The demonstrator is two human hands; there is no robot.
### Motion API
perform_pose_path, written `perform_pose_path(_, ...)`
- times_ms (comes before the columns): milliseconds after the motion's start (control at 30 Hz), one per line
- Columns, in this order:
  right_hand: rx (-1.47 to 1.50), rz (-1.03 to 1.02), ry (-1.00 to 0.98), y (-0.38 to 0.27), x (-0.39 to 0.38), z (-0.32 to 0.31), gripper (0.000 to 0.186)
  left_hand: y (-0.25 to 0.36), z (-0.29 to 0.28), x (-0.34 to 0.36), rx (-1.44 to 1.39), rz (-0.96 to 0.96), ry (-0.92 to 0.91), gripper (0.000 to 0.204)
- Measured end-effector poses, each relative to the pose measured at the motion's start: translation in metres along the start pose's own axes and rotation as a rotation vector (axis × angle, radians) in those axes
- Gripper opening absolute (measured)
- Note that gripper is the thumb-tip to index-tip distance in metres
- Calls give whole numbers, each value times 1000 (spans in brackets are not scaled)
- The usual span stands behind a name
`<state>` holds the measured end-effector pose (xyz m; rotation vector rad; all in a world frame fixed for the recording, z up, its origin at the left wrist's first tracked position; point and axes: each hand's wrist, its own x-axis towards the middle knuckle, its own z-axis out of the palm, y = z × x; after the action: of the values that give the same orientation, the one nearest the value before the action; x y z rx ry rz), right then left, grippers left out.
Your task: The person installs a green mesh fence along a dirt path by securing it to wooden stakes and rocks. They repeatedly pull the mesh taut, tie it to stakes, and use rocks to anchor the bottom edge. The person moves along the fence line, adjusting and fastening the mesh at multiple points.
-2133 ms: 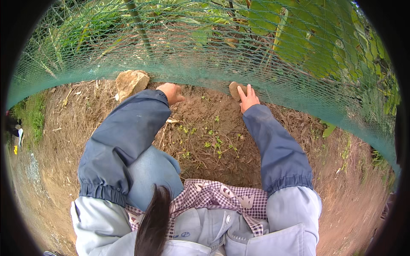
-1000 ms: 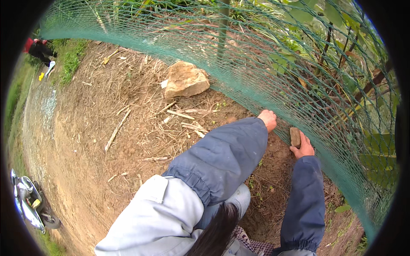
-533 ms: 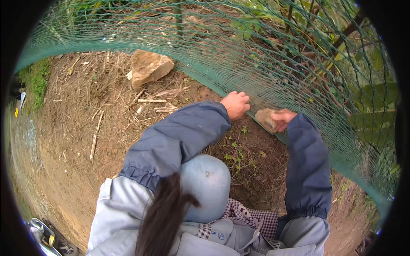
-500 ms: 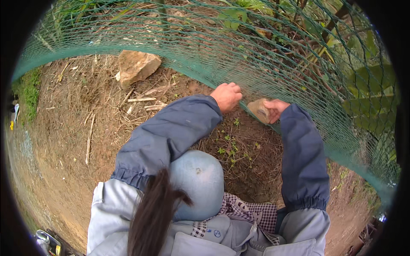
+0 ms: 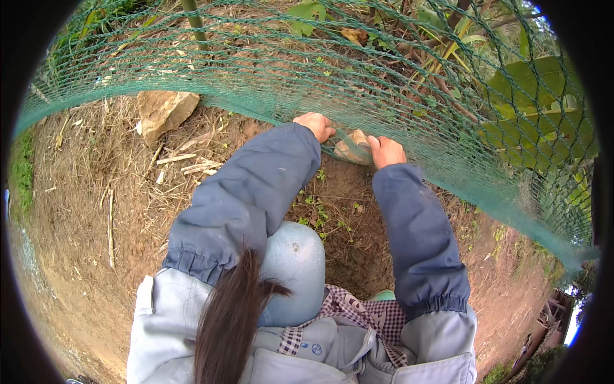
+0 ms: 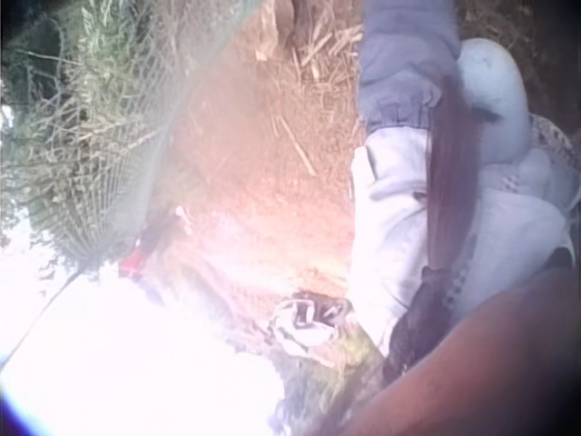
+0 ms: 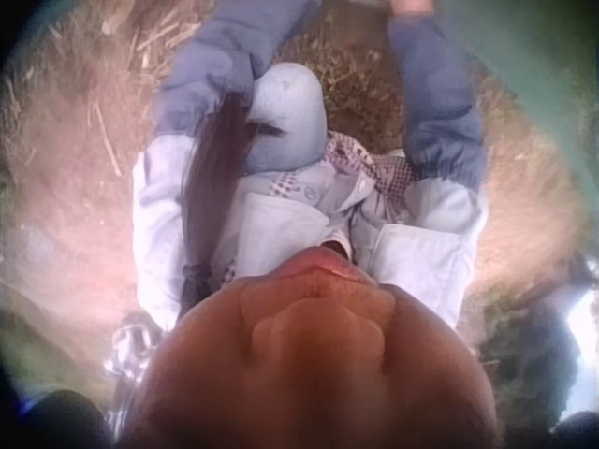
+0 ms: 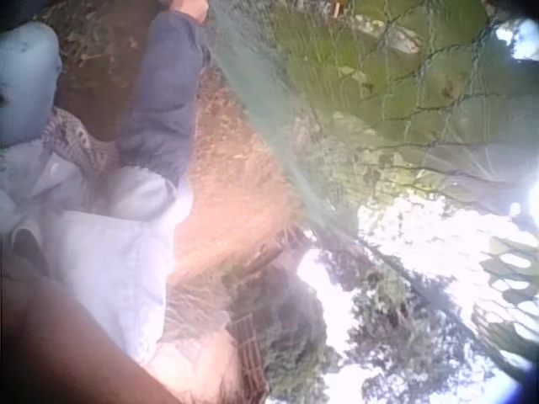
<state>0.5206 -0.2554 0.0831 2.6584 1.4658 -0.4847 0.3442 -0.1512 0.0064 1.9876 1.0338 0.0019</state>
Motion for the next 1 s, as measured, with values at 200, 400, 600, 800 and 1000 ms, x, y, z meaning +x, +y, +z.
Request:
perform_pose_path(200,-9,-645,249,-2,-26,-4,38,9,-2,5,32,-81,31,40)
perform_pose_path(400,419,-329,-72,32,14,14,37,2,-3,4,80,15,-33,44)
perform_pose_path(600,325,-280,137,50,-6,46,29,-12,6,20,110,81,-30,52)
perform_pose_path(800,234,-184,96,43,35,26,32,-10,2,21,42,4,-62,52)
perform_pose_path(1000,-428,-394,-134,46,74,55,29,-6,-4,9,-148,-107,-73,52)
